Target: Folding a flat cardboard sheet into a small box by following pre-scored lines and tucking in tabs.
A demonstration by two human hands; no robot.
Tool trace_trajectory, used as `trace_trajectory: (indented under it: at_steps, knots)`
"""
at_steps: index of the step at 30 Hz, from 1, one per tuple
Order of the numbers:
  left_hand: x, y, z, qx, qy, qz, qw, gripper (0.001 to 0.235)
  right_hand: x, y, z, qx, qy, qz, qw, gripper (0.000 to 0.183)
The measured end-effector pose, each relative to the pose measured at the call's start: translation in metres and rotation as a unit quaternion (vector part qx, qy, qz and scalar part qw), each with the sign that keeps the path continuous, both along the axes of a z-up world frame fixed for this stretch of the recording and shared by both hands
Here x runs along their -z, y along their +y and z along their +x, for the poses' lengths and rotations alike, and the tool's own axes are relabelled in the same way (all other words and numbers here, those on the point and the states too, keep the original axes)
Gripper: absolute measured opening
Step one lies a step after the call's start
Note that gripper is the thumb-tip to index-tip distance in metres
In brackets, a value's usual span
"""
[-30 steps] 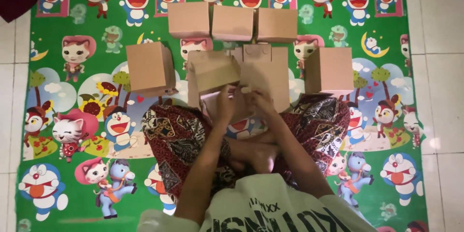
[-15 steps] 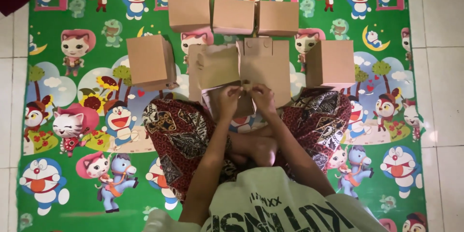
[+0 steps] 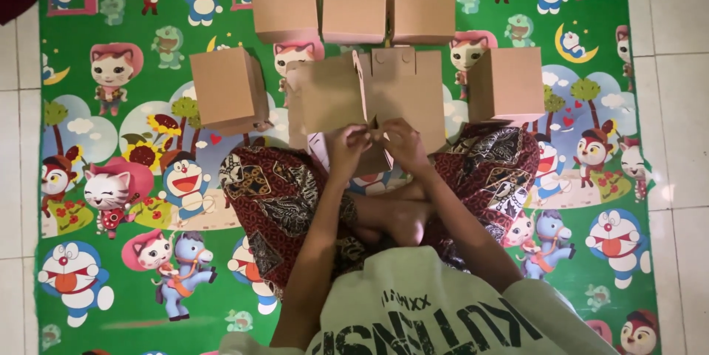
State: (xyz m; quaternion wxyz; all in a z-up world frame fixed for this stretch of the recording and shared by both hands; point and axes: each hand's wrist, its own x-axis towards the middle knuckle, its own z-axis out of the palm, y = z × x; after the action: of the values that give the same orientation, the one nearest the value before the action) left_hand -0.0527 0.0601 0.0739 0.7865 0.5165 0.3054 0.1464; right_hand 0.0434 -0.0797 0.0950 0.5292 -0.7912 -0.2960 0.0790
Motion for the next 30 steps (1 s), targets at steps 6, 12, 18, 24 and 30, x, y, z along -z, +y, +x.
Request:
trace_trajectory:
  at_steps: [6,12,18,24,30]
  knots:
    - [-0.001,0.002,-0.002,-0.021,0.005,-0.014,1.0,0.033,-0.019,-0.002,0.001,-0.015,0.19,-0.023,0.981,0.024]
    - [0.005,-0.002,0.009,-0.025,0.008,-0.028,0.999,0.035,-0.027,0.004,0.008,0.007,0.2,-0.042,0.979,0.025]
    - [0.021,-0.019,0.015,-0.012,0.035,0.001,0.999,0.031,-0.024,0.018,0.012,0.005,0.25,-0.057,0.967,0.026]
    - [0.018,-0.024,0.018,0.051,0.019,0.042,0.998,0.047,0.002,0.012,0.027,0.032,0.31,-0.137,0.94,0.039]
    - [-0.013,-0.023,0.025,0.157,0.036,0.045,0.986,0.075,0.037,0.006,0.046,0.05,0.312,-0.113,0.942,0.047]
